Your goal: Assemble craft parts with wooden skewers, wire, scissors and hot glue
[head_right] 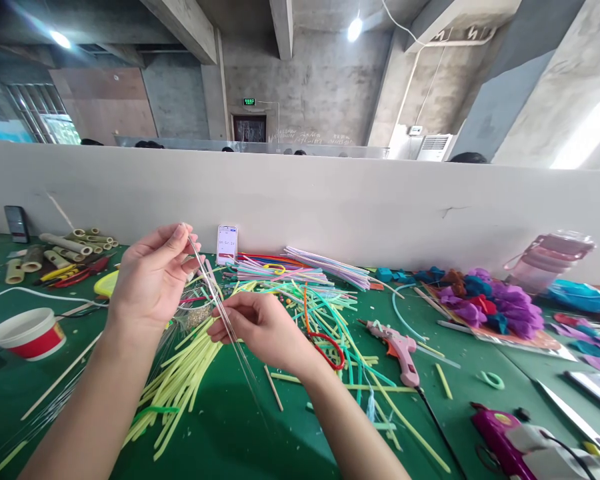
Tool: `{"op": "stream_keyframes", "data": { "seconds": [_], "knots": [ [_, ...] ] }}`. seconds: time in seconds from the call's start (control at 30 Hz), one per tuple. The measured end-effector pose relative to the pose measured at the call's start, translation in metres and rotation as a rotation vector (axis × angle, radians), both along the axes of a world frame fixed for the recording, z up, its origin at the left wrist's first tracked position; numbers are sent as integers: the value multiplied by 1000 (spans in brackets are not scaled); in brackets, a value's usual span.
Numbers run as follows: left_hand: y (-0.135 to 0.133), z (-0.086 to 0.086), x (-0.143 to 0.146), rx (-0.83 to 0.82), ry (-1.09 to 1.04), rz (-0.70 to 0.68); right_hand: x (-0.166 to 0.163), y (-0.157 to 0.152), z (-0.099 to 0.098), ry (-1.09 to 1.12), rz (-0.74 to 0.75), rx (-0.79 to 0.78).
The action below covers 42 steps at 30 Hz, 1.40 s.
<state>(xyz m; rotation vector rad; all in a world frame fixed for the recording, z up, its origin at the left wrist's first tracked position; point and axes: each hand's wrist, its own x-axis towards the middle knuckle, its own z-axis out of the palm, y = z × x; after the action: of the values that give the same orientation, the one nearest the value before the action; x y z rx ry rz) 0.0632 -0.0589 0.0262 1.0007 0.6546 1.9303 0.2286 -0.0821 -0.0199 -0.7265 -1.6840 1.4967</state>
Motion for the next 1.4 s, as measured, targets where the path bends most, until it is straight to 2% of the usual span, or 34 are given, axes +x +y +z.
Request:
{"op": "stream_keyframes", "data": {
  "seconds": [0.43,0.67,0.83,0.9,1.03,1.1,1.17,1.27,1.4],
  "knots": [
    [-1,0,2,38,47,177,0,1,-2,164,281,-202],
    [0,-3,4,36,107,187,-5,4,-11,89,139,-103],
    [1,-5,7,43,107,162,-15,3,-18,-13,-30,157],
    [2,-6,7,45,104,161,-19,1,-20,-92,-147,303],
    [4,-9,8,59,107,209,-23,-4,-26,-320,-494,791],
    [4,-10,9,67,121,237,-21,-5,-28,-423,-576,1071],
    [4,-10,10,73,136,234,-19,-6,-28,-492,-581,1272],
    [4,-9,10,63,124,207,-17,-5,-27,-494,-552,1347],
    [8,-8,5,42,57,184,-15,-3,-24,-347,-512,1270]
  ]
}}
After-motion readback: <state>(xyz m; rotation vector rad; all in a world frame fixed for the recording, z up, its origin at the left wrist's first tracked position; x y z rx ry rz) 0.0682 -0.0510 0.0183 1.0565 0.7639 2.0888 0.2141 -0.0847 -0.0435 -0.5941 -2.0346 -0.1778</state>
